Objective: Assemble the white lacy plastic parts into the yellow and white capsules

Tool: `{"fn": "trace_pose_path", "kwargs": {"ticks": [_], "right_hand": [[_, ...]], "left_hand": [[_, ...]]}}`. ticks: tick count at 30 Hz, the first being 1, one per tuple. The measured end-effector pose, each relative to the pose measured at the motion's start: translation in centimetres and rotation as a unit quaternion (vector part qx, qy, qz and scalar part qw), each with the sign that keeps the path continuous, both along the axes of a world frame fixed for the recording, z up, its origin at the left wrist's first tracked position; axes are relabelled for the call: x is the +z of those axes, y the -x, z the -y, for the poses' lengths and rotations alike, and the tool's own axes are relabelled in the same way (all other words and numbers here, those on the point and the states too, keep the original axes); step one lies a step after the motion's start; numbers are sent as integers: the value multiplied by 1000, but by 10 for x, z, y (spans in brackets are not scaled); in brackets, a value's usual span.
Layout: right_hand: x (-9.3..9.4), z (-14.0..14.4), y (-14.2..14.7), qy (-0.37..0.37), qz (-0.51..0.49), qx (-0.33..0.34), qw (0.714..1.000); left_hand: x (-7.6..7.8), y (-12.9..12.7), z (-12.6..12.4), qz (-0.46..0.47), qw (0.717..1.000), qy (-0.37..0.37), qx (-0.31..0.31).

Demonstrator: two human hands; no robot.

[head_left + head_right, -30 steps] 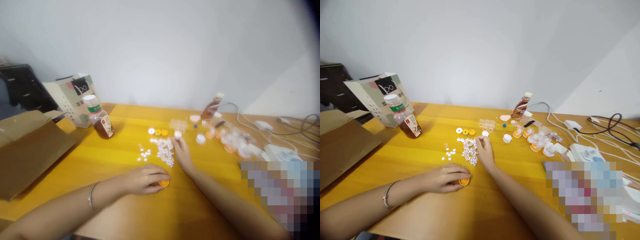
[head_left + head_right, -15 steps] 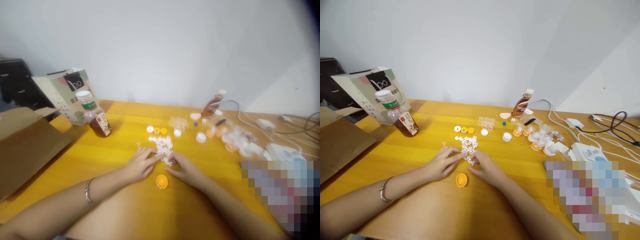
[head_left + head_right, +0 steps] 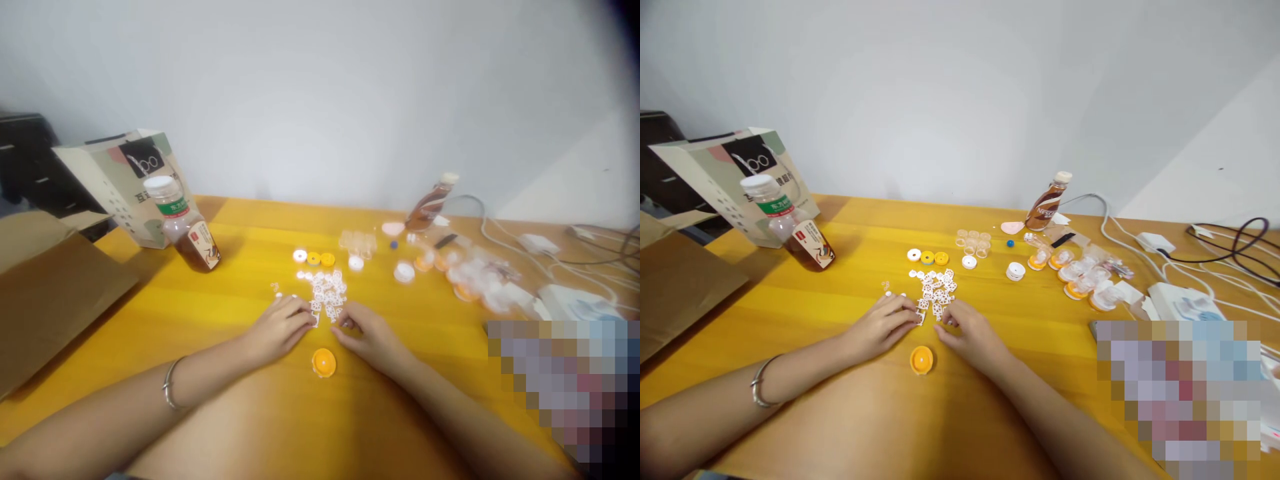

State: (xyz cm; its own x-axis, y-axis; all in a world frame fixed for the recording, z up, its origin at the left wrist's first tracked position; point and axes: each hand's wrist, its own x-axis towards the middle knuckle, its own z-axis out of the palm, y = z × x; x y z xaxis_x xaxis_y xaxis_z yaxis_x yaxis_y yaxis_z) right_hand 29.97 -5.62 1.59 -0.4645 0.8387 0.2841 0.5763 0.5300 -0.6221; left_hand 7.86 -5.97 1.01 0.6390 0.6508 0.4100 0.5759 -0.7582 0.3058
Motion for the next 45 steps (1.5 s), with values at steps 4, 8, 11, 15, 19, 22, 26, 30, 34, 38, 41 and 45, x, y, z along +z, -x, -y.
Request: {"fn": "trace_pose_path", "kwargs": {"ticks": [4,8,11,15,19,22,26,30,34,38,41,45], "right_hand": [[-5,0,1,-22,-5,-30,999],[-6,-1,1,-11,4,-42,999],[-3,-2,0,8,0,-41,999],[2,-2,-3,25,-17,-51,998],[4,-2,-3,61,-86,-93,990],[5,0,1,168,-211,-114,956],[5,5,11,306,-354,-122,875],[4,9,18,371,-426,-130,815],[3,11,20,392,-441,-124,798],[2,13,23,387,-440,-125,801],[3,15,26,370,-434,-136,810],[7,16,28,359,-431,-129,818]], "left_hand": [[0,0,0,-3,1000,13,-3],[0,0,-1,-5,1000,27,-6],[1,0,0,-3,1000,31,-5],[3,0,1,-15,1000,9,-3],[2,0,1,-22,999,-15,19],[2,0,1,10,999,-4,35],[3,-1,1,66,997,32,37],[6,0,2,125,989,72,31],[8,1,3,185,974,128,37],[6,2,0,236,945,220,48],[6,0,-2,281,914,289,39],[8,-7,0,330,880,341,6]]}}
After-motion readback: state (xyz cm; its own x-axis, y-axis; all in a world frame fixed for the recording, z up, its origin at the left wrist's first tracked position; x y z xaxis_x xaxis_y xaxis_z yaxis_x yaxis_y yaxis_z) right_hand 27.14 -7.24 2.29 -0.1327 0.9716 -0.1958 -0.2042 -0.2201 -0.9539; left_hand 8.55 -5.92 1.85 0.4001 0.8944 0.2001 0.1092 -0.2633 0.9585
